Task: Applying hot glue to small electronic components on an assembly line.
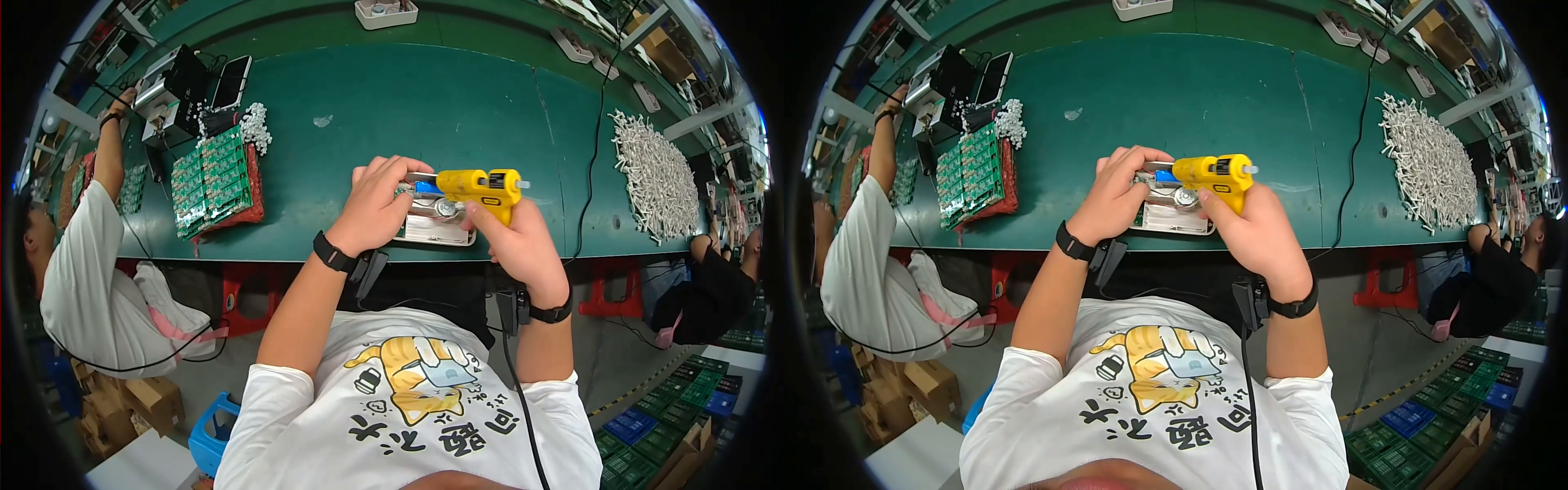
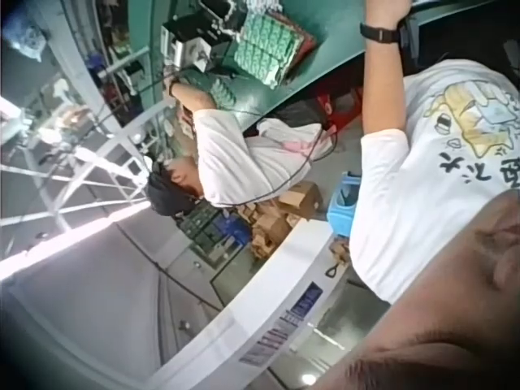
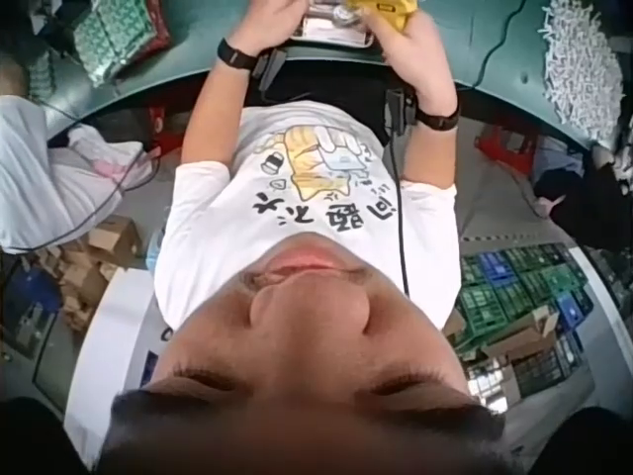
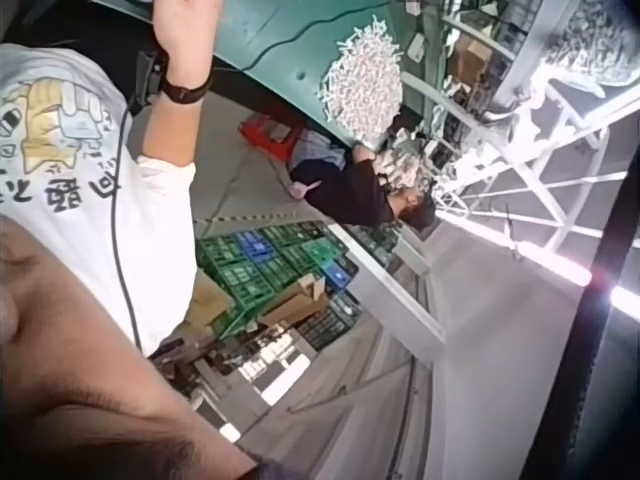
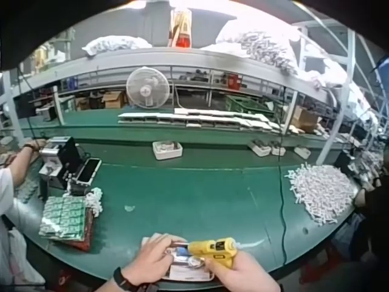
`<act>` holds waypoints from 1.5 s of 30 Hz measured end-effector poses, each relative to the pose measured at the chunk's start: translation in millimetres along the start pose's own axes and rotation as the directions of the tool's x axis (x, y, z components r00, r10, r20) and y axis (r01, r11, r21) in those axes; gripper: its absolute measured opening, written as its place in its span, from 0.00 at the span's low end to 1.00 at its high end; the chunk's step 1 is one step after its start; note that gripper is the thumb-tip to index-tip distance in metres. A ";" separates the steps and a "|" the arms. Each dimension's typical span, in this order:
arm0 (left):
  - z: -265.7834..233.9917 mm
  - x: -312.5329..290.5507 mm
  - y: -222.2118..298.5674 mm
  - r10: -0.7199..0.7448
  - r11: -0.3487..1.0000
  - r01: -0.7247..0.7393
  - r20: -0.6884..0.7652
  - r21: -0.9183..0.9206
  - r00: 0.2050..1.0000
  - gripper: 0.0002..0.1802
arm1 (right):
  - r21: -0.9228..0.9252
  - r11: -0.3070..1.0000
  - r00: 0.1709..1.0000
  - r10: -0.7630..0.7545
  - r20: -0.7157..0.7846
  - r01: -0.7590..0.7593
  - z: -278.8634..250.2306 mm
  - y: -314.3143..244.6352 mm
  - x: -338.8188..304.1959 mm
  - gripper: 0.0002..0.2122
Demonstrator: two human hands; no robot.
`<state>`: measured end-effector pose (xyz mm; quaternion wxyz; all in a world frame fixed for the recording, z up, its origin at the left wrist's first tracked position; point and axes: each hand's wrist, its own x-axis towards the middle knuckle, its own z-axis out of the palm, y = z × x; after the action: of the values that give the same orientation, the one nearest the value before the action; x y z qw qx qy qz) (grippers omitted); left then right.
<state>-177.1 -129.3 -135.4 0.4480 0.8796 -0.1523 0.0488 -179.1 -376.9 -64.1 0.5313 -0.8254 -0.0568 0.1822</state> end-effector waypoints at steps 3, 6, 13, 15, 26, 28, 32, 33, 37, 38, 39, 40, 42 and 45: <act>2.3 -0.6 -2.2 0.006 1.000 -0.006 -0.035 -0.002 0.999 0.26 | -0.086 0.994 0.996 -0.060 0.066 0.065 5.7 -2.2 3.6 0.15; 1.8 -4.3 -0.4 0.014 1.000 -0.014 -0.094 -0.003 0.996 0.25 | 0.099 0.995 0.994 -0.038 0.099 0.028 -1.4 -1.4 -4.1 0.16; -18.1 24.5 9.4 -0.113 0.993 0.113 0.006 0.017 0.994 0.19 | 0.431 0.889 0.978 -0.077 -0.194 0.156 -50.1 75.9 -15.3 0.14; -16.8 61.5 -8.0 -0.055 0.998 0.055 -0.048 0.007 0.997 0.18 | 0.555 0.783 0.935 -0.091 -0.343 0.280 -58.9 101.3 -8.9 0.13; 8.7 273.0 -128.2 -0.189 0.976 0.215 -0.432 0.013 0.882 0.24 | 0.567 0.739 0.912 -0.158 -0.380 0.364 -46.7 108.8 0.9 0.11; 12.0 286.6 -121.7 -0.137 0.977 0.197 -0.456 0.087 0.879 0.25 | 0.571 0.737 0.910 -0.148 -0.388 0.363 -50.5 115.0 -2.5 0.11; -1.4 295.5 -99.0 -0.100 0.895 0.292 -0.486 0.337 0.868 0.26 | 0.573 0.726 0.899 -0.143 -0.415 0.380 -54.7 121.0 -5.2 0.11; -10.9 297.3 -100.8 -0.159 0.810 0.397 -0.491 0.431 0.857 0.26 | 0.568 0.733 0.899 -0.136 -0.417 0.375 -54.1 119.8 -4.3 0.11; -47.0 302.8 -113.0 -0.183 0.650 0.426 -0.415 0.629 0.891 0.24 | 0.552 0.745 0.897 -0.142 -0.418 0.375 -55.2 117.2 0.7 0.12; -56.1 298.6 -115.3 -0.181 0.613 0.399 -0.371 0.682 0.911 0.23 | 0.556 0.742 0.902 -0.153 -0.404 0.375 -54.1 117.3 2.2 0.13; -64.8 297.6 -116.2 -0.188 0.606 0.420 -0.392 0.675 0.901 0.23 | 0.562 0.739 0.908 -0.166 -0.385 0.373 -52.1 117.7 3.7 0.14; -74.6 298.3 -116.4 -0.093 0.571 0.331 -0.341 0.751 0.935 0.20 | 0.563 0.739 0.916 -0.184 -0.358 0.369 -51.3 119.5 4.2 0.14; -92.1 277.4 -106.0 0.091 0.605 0.267 -0.398 0.750 0.913 0.15 | 0.536 0.772 0.925 -0.173 -0.339 0.341 -50.7 121.9 9.3 0.14; -84.0 241.5 -50.1 0.315 0.835 0.016 -0.502 0.550 0.805 0.17 | 0.519 0.779 0.891 -0.110 -0.440 0.353 -51.3 121.5 1.7 0.16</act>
<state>71.9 -88.4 -70.6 0.2070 0.8960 -0.0626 0.3879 -171.1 -472.4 -154.6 0.7783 -0.6264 0.0047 -0.0435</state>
